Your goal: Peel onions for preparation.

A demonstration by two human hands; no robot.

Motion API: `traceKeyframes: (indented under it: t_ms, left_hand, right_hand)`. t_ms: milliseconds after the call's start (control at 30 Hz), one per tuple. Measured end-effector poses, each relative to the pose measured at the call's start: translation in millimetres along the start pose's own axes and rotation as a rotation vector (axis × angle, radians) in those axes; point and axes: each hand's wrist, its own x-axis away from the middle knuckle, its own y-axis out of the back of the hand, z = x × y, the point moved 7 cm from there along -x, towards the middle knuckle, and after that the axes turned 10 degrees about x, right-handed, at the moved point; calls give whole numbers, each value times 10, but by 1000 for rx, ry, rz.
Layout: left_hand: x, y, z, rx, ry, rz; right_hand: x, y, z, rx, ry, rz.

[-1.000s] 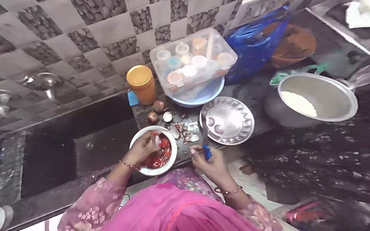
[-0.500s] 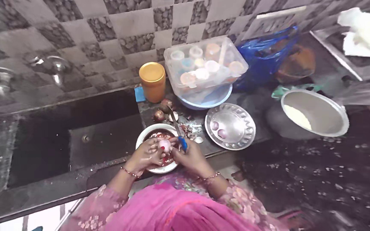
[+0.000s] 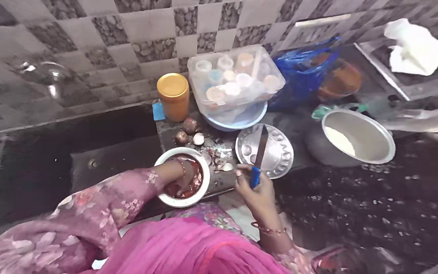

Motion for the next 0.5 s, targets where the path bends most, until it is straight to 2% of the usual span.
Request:
traceKeyframes:
  t_ms: [67, 133, 167, 200, 333, 500]
  left_hand:
    - [63, 51, -68, -6, -86, 32]
    - [456, 200, -295, 6, -130, 70]
    - [704, 245, -416, 23, 8, 103]
    - [775, 247, -423, 69, 31, 94]
    - [699, 78, 93, 392, -303, -173]
    - [829, -145, 324, 807, -407, -524]
  right_hand:
    - [47, 63, -57, 12, 7, -27]
    - [79, 97, -104, 8, 10, -32]
    - [91, 106, -122, 2, 6, -27]
    - [100, 108, -138, 1, 0, -19]
    - [85, 1, -138, 61, 28, 94]
    - [75, -383, -67, 11, 151, 347]
